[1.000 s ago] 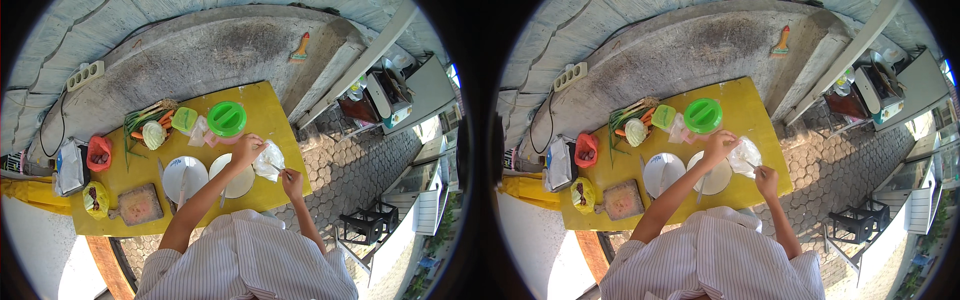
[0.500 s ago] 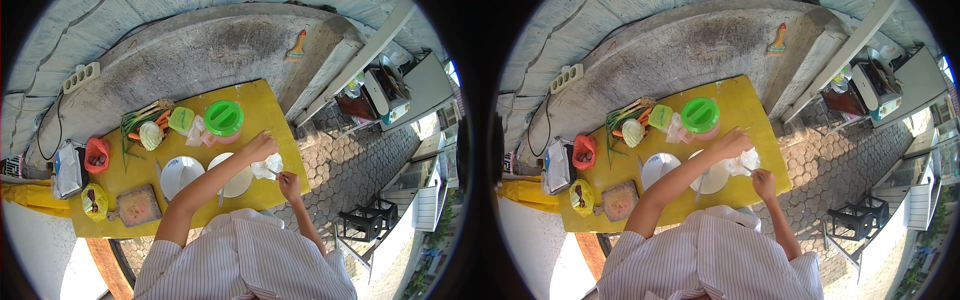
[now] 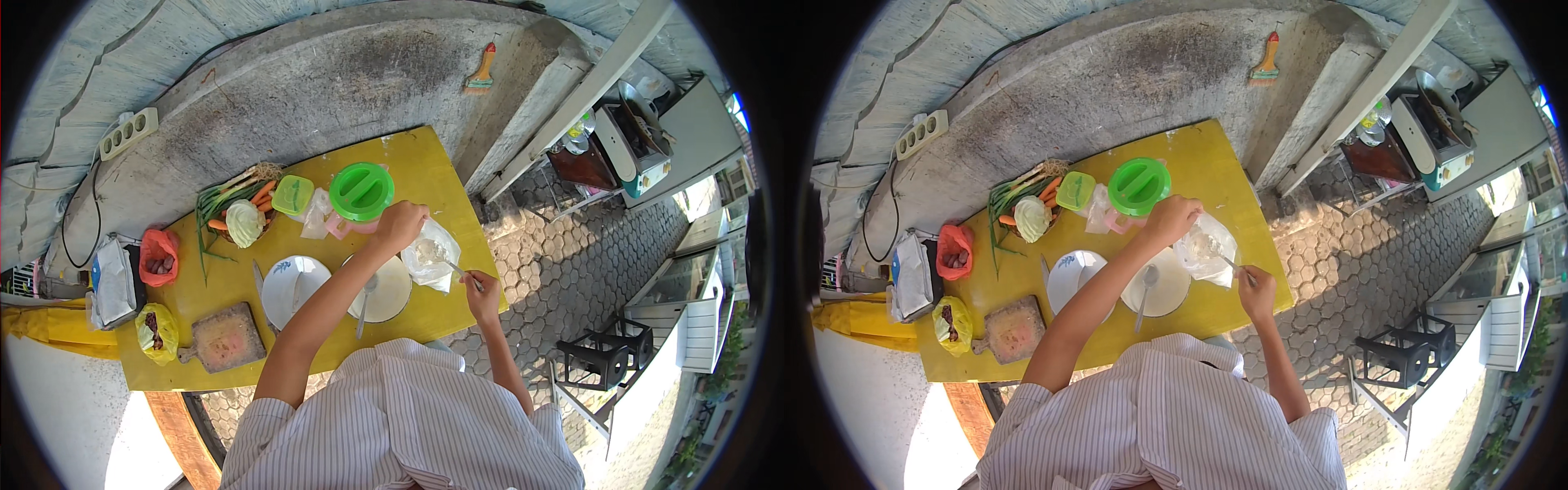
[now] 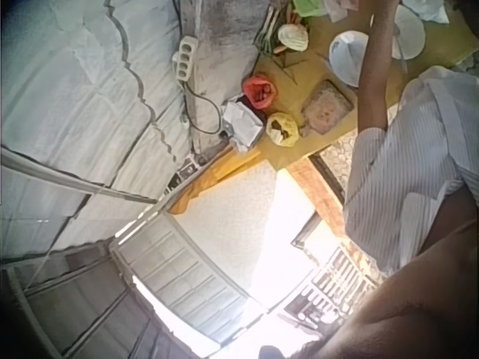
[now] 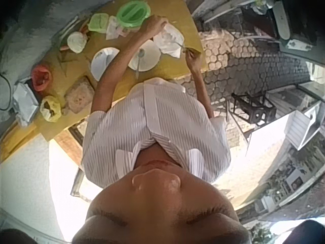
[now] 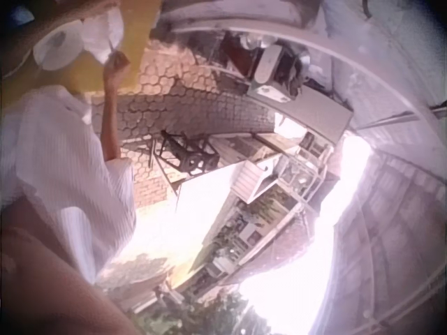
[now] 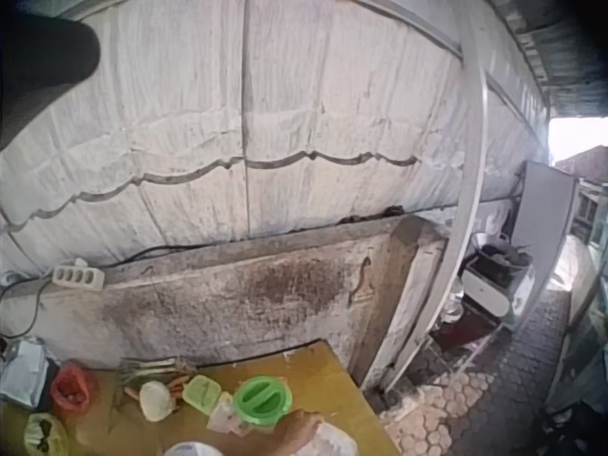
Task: The recorder is mixing flour and water in a bowl to create a dough or batter.
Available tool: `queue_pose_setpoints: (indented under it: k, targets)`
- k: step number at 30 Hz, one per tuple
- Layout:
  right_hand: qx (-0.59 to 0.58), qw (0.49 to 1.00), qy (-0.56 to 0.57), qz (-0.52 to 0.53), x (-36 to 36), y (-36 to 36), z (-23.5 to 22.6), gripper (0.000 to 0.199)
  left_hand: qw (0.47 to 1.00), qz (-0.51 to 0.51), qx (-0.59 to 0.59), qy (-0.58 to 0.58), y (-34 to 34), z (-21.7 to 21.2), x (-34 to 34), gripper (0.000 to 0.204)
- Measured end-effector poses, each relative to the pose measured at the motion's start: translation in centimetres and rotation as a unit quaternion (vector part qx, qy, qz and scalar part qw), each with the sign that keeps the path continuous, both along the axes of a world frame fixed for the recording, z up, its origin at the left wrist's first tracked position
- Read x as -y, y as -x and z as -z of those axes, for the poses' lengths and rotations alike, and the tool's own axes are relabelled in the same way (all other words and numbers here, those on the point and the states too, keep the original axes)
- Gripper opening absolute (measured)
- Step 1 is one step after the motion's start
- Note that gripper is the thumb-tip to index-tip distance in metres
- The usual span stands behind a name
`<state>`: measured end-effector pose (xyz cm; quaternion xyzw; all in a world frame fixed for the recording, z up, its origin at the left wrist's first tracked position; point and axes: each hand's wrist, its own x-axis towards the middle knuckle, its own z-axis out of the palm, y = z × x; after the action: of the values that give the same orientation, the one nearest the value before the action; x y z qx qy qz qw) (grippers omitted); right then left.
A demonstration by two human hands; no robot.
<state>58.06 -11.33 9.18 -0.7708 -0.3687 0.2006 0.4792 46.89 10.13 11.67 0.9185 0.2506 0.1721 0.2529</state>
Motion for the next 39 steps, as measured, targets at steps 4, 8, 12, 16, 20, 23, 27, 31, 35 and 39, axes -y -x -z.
queue_pose_setpoints:
  k: [4, 8, 12, 16, 20, 23, 27, 31, 35, 39]
  targets:
    - [-0.011, 1.000, 0.009, -0.001, 0.2, -0.3, -1.7, 0.016, 0.992, -0.029, 0.009, 0.121, 0.9, 0.5, -1.3, 0.014]
    - [-0.072, 0.996, 0.036, -0.025, 0.6, 0.1, -4.8, 0.015, 0.982, -0.008, 0.010, 0.186, 1.1, 1.2, -2.8, 0.018]
    - [-0.153, 0.985, 0.049, -0.060, 0.5, 2.1, -7.1, 0.015, 0.976, -0.017, -0.010, 0.218, 1.2, 1.2, -3.8, 0.018]
    - [-0.150, 0.974, 0.076, -0.154, 0.3, 4.4, -4.5, 0.014, 0.978, -0.005, -0.015, 0.208, 1.3, 1.0, -3.7, 0.019]
    - [0.091, 0.965, -0.035, -0.244, 0.6, 5.9, 3.0, 0.010, 0.976, -0.010, -0.004, 0.218, 0.5, 0.3, -2.7, 0.020]
    - [0.361, 0.871, -0.024, -0.331, 0.7, 5.8, 5.8, 0.036, 0.971, -0.009, 0.012, 0.237, 0.7, 0.5, -2.6, 0.019]
    - [0.429, 0.831, -0.066, -0.348, 1.9, 4.6, 6.7, 0.045, 0.970, 0.001, 0.018, 0.242, 0.4, 0.5, -2.5, 0.019]
    - [0.397, 0.860, -0.095, -0.308, 3.4, 3.6, 3.9, 0.042, 0.968, -0.002, 0.023, 0.250, 0.8, 0.8, -2.6, 0.019]
    - [0.316, 0.921, -0.139, -0.182, 3.4, 2.4, -0.4, 0.035, 0.963, -0.006, 0.039, 0.267, 1.0, 1.5, -2.7, 0.019]
    - [0.339, 0.922, -0.088, -0.163, 1.3, 0.3, -1.9, 0.028, 0.956, -0.019, 0.055, 0.287, 1.1, 1.5, -2.2, 0.018]
